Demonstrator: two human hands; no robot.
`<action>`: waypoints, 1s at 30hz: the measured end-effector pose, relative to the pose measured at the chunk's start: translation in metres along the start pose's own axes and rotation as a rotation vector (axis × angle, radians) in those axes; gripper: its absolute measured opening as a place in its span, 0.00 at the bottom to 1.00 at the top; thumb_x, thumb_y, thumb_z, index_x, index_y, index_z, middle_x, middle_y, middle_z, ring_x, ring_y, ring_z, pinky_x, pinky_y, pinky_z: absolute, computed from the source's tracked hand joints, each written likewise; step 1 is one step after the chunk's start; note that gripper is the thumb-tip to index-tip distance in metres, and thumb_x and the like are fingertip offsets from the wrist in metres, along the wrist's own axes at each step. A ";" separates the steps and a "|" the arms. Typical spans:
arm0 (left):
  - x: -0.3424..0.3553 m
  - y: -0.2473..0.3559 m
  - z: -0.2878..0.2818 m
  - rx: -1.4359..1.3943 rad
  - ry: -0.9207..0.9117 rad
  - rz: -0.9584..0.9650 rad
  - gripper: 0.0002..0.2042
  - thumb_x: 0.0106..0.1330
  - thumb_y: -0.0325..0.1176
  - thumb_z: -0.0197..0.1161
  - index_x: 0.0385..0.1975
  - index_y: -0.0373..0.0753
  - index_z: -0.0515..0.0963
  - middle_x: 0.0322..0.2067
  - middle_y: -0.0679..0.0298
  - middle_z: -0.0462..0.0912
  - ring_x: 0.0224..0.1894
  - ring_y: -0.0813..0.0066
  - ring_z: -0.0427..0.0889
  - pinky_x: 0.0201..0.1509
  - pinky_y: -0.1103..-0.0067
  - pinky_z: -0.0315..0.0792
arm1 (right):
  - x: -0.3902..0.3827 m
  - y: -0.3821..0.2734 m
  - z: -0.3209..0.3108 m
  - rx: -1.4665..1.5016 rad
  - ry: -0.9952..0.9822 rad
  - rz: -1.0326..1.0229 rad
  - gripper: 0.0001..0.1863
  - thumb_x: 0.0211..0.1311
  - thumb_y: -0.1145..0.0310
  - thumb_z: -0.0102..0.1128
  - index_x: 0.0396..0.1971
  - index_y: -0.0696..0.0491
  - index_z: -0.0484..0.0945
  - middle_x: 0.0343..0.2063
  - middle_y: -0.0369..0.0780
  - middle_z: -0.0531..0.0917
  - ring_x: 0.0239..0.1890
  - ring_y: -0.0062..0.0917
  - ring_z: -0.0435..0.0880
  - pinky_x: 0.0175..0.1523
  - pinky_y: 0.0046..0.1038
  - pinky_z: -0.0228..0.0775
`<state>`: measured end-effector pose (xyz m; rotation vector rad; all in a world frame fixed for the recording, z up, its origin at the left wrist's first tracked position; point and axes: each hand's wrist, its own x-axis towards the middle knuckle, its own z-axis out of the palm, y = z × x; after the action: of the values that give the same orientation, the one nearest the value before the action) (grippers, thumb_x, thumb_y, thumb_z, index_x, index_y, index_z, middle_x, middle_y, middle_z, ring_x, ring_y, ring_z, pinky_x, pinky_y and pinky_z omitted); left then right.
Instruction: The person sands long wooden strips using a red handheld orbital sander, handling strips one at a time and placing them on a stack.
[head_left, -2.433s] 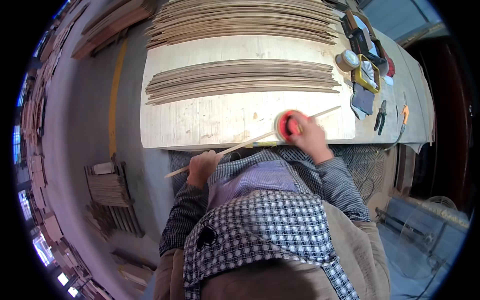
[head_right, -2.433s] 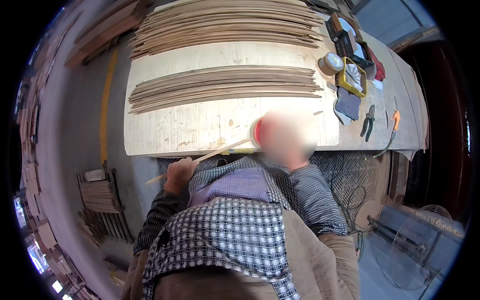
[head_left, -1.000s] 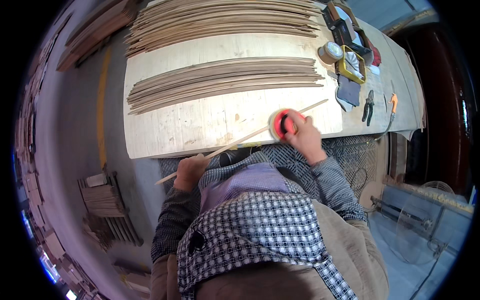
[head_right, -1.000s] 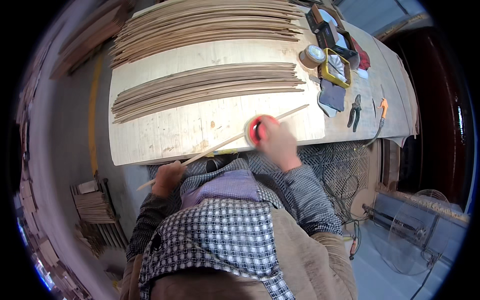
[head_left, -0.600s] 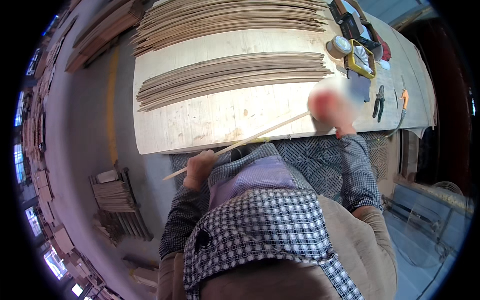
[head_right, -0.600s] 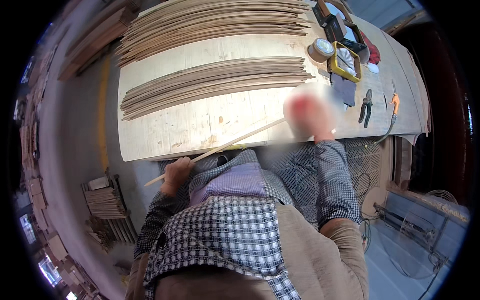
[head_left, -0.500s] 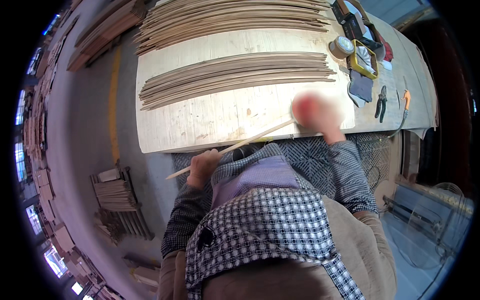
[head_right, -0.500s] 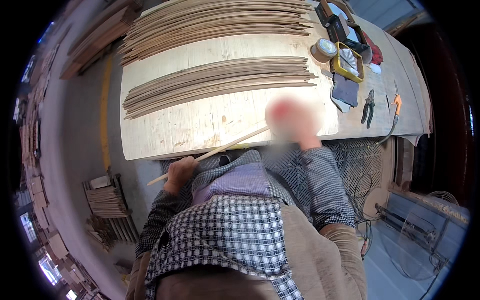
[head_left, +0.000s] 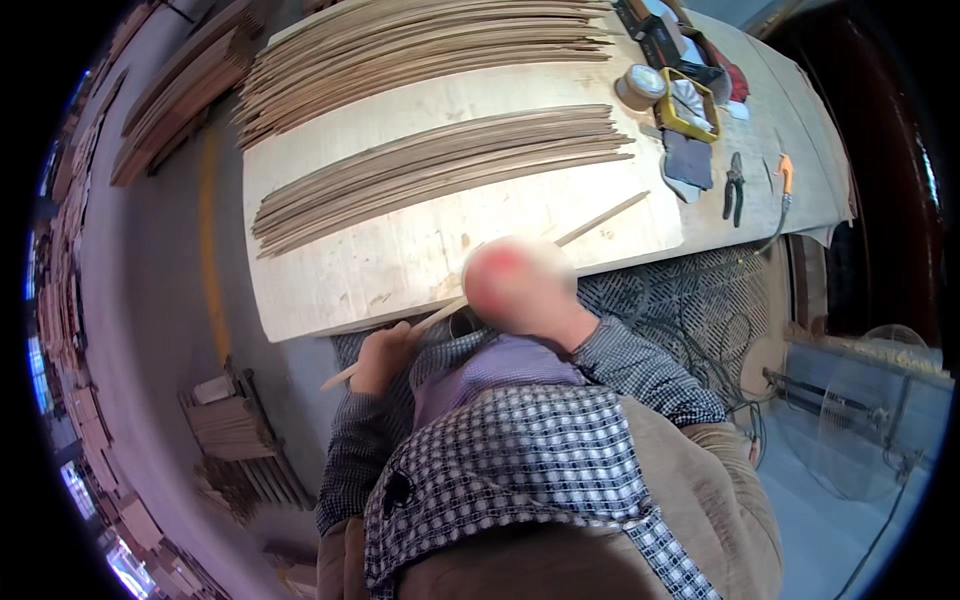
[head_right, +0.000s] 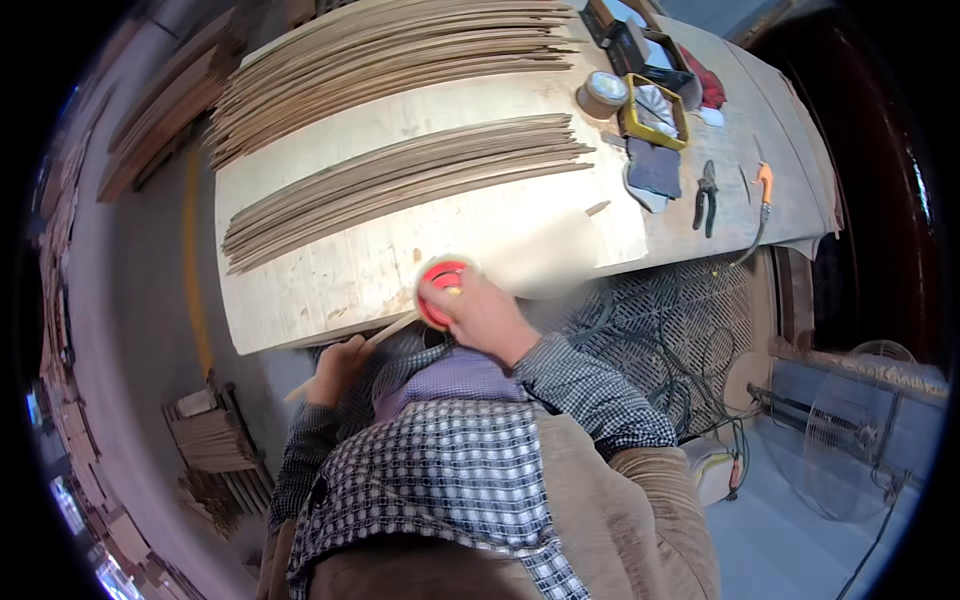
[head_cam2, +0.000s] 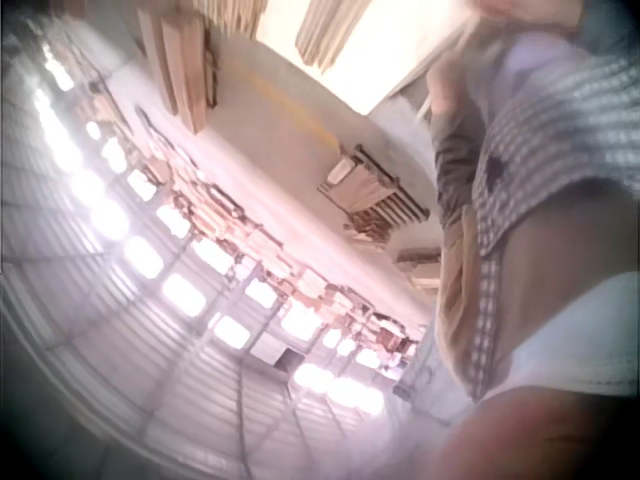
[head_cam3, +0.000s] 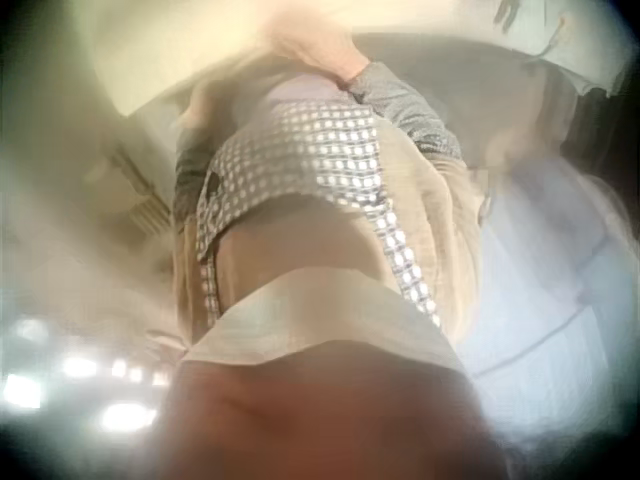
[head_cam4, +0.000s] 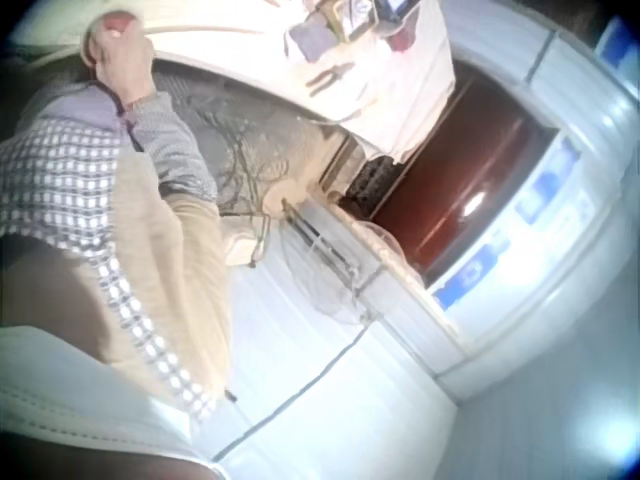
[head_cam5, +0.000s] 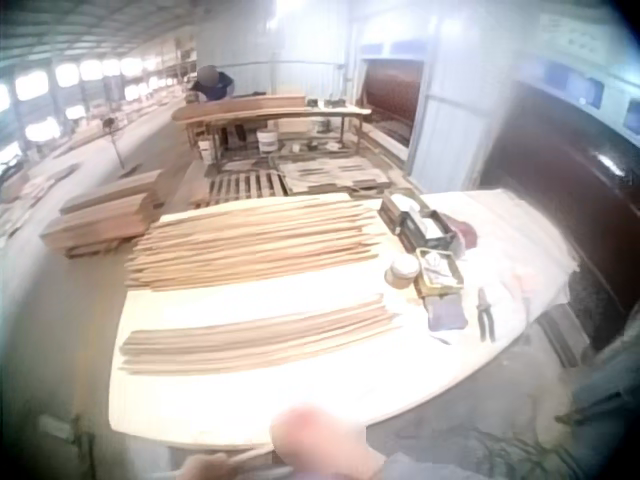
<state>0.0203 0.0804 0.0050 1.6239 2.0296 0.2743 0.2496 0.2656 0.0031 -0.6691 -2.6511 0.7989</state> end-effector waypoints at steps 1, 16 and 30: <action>-0.001 -0.002 0.002 -0.004 0.000 0.021 0.13 0.64 0.45 0.53 0.26 0.42 0.72 0.21 0.50 0.78 0.26 0.46 0.77 0.27 0.57 0.69 | -0.001 0.008 -0.013 -0.017 -0.001 0.051 0.27 0.48 0.69 0.58 0.52 0.37 0.70 0.36 0.49 0.71 0.37 0.43 0.76 0.40 0.39 0.72; 0.006 -0.021 0.012 0.047 -0.186 -0.177 0.16 0.66 0.47 0.46 0.29 0.39 0.72 0.25 0.47 0.79 0.30 0.44 0.77 0.35 0.55 0.68 | -0.035 0.157 -0.103 -0.375 0.098 0.255 0.22 0.59 0.60 0.53 0.53 0.49 0.69 0.45 0.42 0.76 0.52 0.34 0.72 0.56 0.34 0.65; -0.002 -0.005 0.022 0.160 -0.067 -0.243 0.16 0.65 0.47 0.47 0.27 0.40 0.73 0.24 0.53 0.80 0.26 0.49 0.79 0.30 0.58 0.71 | -0.027 0.144 -0.133 -0.386 0.019 0.491 0.25 0.54 0.61 0.58 0.53 0.52 0.69 0.48 0.42 0.75 0.50 0.34 0.74 0.53 0.37 0.66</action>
<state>0.0281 0.0741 -0.0153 1.4356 2.2177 -0.0302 0.3756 0.4165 0.0228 -1.4555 -2.6754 0.3753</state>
